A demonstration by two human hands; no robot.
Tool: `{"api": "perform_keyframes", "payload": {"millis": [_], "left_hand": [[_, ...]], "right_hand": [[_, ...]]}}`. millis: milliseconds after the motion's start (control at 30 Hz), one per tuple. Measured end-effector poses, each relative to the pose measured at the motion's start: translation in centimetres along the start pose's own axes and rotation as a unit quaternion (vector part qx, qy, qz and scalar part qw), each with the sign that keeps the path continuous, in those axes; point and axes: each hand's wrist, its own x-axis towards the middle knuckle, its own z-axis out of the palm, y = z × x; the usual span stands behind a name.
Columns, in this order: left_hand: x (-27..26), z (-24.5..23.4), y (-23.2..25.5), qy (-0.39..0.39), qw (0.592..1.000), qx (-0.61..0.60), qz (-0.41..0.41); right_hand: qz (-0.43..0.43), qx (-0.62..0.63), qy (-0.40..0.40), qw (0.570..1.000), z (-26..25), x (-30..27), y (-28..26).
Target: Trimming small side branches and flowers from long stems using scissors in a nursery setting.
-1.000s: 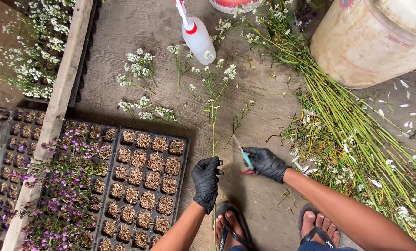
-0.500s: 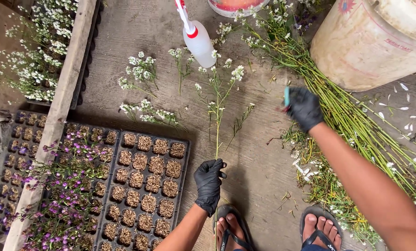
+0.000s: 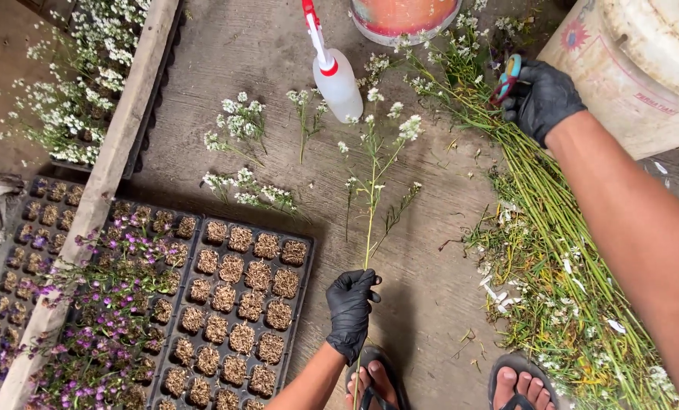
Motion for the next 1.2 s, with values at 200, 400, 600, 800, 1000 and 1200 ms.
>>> {"api": "perform_keyframes", "payload": {"millis": [200, 400, 600, 800, 1000, 1200], "left_hand": [[-0.8, 1.0, 0.1, -0.015, 1.000, -0.009, -0.005], [-1.9, -0.1, 0.8, -0.011, 1.000, -0.006, -0.004], [-2.7, -1.6, 1.7, 0.017, 1.000, 0.008, -0.004], [-3.0, -1.5, 0.5, 0.016, 0.999, -0.030, 0.003], [-5.1, -1.9, 1.2, 0.017, 0.999, -0.010, 0.026], [-6.3, -2.7, 0.8, 0.025, 0.999, -0.028, 0.040]], "right_hand": [[-0.074, -0.171, 0.040, 0.982, 1.8, 1.2, -2.1], [-0.115, -0.184, 0.082, 0.973, 1.3, 5.9, -1.7], [-0.095, -0.186, 0.091, 0.974, 1.6, 5.5, -3.3], [-0.117, -0.150, 0.006, 0.982, 0.3, 5.1, -2.7], [-0.156, -0.103, -0.064, 0.980, -1.6, 6.4, -1.7], [-0.174, -0.086, -0.079, 0.978, -1.1, 6.9, -1.4]]}}
